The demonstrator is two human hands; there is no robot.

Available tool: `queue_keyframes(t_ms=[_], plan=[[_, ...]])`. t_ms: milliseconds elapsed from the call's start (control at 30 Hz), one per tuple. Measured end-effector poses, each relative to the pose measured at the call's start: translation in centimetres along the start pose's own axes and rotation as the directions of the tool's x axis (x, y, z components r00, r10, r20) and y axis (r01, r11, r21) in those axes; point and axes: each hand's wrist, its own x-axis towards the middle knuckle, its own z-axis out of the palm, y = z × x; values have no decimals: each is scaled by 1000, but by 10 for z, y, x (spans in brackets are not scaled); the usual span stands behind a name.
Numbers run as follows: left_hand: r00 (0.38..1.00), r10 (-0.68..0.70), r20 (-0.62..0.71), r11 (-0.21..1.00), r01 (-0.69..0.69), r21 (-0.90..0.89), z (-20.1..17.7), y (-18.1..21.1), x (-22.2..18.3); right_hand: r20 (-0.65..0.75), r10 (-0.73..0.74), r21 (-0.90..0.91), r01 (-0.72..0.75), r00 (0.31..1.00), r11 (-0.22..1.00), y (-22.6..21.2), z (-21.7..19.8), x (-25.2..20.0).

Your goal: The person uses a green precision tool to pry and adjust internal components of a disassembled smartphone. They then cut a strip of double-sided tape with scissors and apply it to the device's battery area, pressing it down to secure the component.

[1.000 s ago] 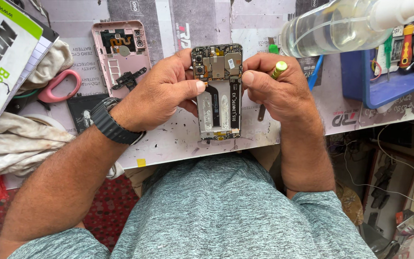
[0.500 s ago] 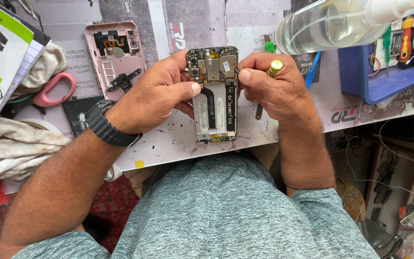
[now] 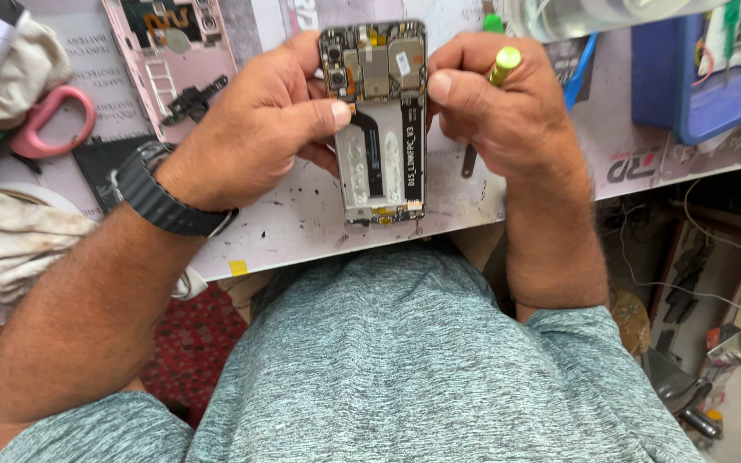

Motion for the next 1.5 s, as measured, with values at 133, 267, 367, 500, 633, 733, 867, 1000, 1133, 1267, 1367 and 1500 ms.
queue_keyframes(t_ms=[133, 267, 367, 500, 633, 733, 867, 1000, 1133, 1267, 1367, 1500], plan=[[998, 55, 26, 998, -54, -24, -2, -2, -1, 31, -35, 2, 35, 999, 999, 4, -3, 4], [999, 28, 34, 1000, -28, -2, -3, -4, -2, 1, -18, -6, 18, 1000, 1000, 3, -1, 3], [998, 25, 51, 999, -23, -37, -4, -5, -3, 20, -48, 12, 48, 999, 999, 2, 1, 3], [998, 19, 54, 1000, -19, -4, -4, -4, -3, 1, -28, 18, 28, 1000, 999, 0, 4, -1], [998, 14, 66, 999, -11, -45, -4, -3, -3, -12, -10, 23, 10, 1000, 1000, -2, 4, -2], [999, -1, 38, 999, 3, -41, -5, -5, -2, -20, 4, 19, -4, 1000, 1000, -2, 5, -2], [1000, 7, -27, 998, -8, -55, -6, -7, -4, -5, -20, -35, 20, 1000, 999, -3, 6, -4], [988, 113, -105, 988, -122, -89, -8, -10, -5, 143, -53, -82, 65, 988, 995, -10, 2, -4], [978, 177, -110, 973, -191, -133, -7, -4, -5, 279, 56, -62, -40, 959, 997, -18, 2, -1], [972, 211, -100, 967, -222, -122, -5, 1, -6, 342, 71, -77, -47, 937, 996, -18, 0, -2], [974, 207, -93, 970, -217, -107, -7, -2, -5, 364, 44, -80, -16, 930, 997, -13, -1, 0], [976, 186, -110, 976, -197, -98, -9, -6, -5, 324, 34, -119, 5, 946, 993, -8, -1, -2]])
